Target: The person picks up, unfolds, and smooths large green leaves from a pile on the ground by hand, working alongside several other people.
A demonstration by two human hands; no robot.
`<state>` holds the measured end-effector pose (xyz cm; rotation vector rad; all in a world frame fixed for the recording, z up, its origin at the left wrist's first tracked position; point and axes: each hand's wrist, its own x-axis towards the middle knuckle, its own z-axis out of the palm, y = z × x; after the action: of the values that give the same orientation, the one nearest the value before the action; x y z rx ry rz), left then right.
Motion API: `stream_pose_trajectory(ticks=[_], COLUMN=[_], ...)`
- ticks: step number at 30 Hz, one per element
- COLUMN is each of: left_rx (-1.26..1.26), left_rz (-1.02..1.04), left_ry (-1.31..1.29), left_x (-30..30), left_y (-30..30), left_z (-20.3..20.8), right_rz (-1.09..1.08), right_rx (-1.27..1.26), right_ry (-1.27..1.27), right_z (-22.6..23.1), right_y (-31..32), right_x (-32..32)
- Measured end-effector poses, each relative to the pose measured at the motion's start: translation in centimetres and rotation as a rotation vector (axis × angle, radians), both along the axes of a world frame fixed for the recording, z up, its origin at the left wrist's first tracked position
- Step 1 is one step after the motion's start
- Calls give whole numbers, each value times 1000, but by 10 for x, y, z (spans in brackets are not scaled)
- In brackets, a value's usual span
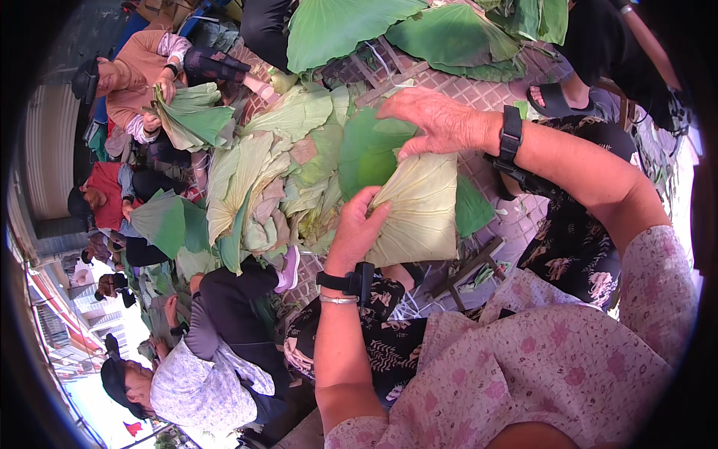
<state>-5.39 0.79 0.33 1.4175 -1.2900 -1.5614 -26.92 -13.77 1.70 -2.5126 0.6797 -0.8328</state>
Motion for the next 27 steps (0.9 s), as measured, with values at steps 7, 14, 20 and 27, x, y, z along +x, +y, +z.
stream_pose_trajectory(ticks=[7, 14, 20, 27], left_rx=[-123, -80, -577, -749], left_rz=[115, 139, 167, 120], left_ry=[102, -18, -455, -751], left_x=[-21, -13, -26, -32], left_y=[-6, -6, -7, -4], left_z=[-9, -21, -14, -4], right_rz=[292, 238, 292, 280], right_rx=[352, 352, 319, 264], right_ry=[394, 249, 230, 209], right_z=[-12, -5, -9, -9], right_y=[25, 12, 21, 29], right_x=[12, 2, 5, 4])
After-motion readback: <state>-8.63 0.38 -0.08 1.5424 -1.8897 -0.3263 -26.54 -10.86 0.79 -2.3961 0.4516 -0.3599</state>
